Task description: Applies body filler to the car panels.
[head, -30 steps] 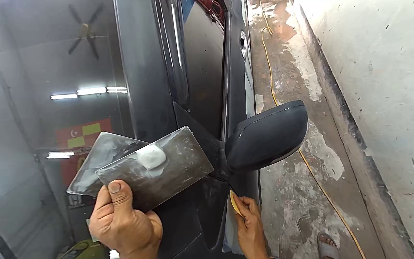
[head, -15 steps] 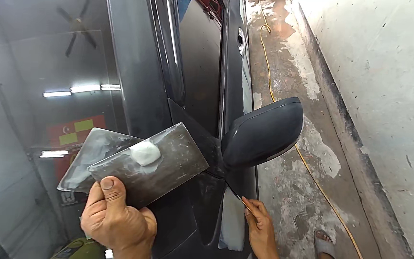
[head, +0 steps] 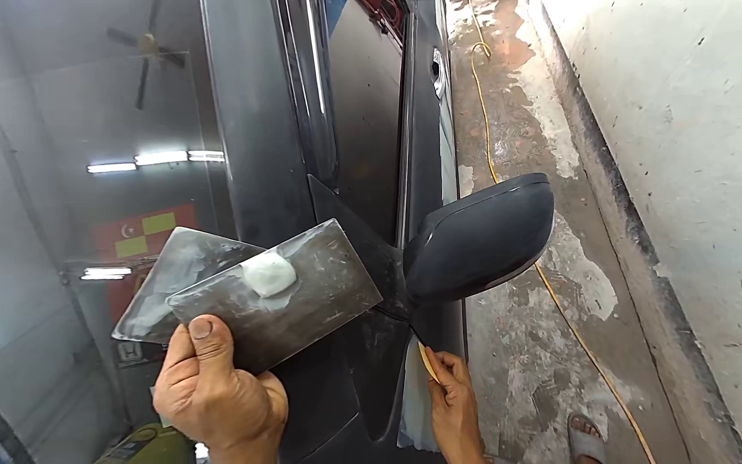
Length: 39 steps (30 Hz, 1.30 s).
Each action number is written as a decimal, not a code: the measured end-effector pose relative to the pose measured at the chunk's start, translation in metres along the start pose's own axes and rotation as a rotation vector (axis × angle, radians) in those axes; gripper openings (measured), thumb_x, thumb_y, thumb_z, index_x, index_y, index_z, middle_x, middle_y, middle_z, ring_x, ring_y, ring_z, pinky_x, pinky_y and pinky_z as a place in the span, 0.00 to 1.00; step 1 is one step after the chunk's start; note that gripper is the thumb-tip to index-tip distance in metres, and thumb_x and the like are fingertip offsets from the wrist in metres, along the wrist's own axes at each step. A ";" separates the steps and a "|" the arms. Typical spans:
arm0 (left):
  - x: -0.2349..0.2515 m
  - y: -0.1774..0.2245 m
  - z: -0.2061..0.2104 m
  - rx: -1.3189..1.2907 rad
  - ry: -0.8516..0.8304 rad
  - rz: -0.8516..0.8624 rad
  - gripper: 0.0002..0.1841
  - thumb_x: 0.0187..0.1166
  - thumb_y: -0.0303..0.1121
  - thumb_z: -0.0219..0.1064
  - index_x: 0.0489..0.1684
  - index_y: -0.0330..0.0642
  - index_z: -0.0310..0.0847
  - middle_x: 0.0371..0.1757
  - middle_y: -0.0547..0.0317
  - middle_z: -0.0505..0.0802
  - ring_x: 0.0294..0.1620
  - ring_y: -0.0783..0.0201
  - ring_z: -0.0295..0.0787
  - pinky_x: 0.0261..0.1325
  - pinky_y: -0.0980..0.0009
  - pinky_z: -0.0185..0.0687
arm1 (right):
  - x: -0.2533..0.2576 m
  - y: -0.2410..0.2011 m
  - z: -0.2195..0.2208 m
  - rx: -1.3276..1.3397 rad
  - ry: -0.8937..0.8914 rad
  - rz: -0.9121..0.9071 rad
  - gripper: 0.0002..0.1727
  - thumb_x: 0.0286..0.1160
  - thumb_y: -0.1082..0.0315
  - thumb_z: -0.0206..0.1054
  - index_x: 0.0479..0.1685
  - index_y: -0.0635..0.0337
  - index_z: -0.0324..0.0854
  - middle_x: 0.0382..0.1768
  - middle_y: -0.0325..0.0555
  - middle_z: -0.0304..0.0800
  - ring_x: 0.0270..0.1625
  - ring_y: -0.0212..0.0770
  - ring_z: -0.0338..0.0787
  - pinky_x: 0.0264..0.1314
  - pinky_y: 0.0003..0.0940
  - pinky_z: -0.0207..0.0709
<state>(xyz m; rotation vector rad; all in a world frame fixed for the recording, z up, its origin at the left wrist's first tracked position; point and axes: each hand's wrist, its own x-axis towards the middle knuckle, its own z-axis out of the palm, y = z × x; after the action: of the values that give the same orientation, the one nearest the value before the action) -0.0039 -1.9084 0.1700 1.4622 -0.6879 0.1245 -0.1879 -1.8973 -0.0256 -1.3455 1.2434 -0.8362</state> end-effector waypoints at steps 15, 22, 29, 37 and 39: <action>0.000 0.000 0.001 -0.001 0.004 -0.002 0.11 0.91 0.29 0.49 0.47 0.44 0.81 0.38 0.75 0.91 0.43 0.79 0.90 0.53 0.78 0.88 | -0.011 0.017 -0.021 0.078 -0.026 -0.099 0.22 0.75 0.77 0.61 0.64 0.53 0.91 0.57 0.47 0.89 0.61 0.38 0.86 0.65 0.34 0.82; -0.001 0.000 0.002 -0.001 0.022 -0.004 0.11 0.91 0.28 0.49 0.48 0.43 0.81 0.38 0.75 0.91 0.43 0.79 0.91 0.54 0.78 0.88 | 0.005 -0.007 -0.002 0.054 0.004 -0.051 0.23 0.75 0.74 0.61 0.68 0.50 0.89 0.61 0.47 0.87 0.64 0.40 0.84 0.67 0.36 0.80; -0.001 0.001 0.002 -0.002 0.022 0.003 0.12 0.90 0.28 0.49 0.47 0.43 0.81 0.37 0.75 0.91 0.42 0.79 0.91 0.52 0.78 0.88 | 0.008 -0.016 0.009 0.025 0.008 -0.040 0.25 0.73 0.75 0.60 0.69 0.52 0.88 0.61 0.50 0.86 0.64 0.42 0.84 0.67 0.38 0.80; -0.002 0.000 0.002 -0.007 0.016 -0.003 0.12 0.91 0.28 0.49 0.48 0.44 0.81 0.37 0.75 0.92 0.42 0.79 0.91 0.52 0.79 0.88 | -0.020 0.015 -0.008 0.083 -0.143 -0.263 0.25 0.70 0.81 0.62 0.64 0.52 0.92 0.62 0.51 0.89 0.69 0.45 0.84 0.73 0.42 0.80; -0.002 0.000 0.002 -0.006 0.015 -0.003 0.12 0.91 0.28 0.49 0.49 0.43 0.81 0.38 0.75 0.92 0.42 0.79 0.91 0.53 0.78 0.88 | -0.023 0.023 -0.019 0.086 -0.206 -0.306 0.24 0.72 0.80 0.61 0.63 0.51 0.92 0.61 0.50 0.89 0.69 0.45 0.85 0.74 0.42 0.79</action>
<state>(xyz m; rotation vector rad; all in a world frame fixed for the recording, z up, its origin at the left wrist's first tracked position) -0.0059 -1.9096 0.1691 1.4548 -0.6728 0.1307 -0.2157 -1.8772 -0.0407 -1.5317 0.8455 -0.9244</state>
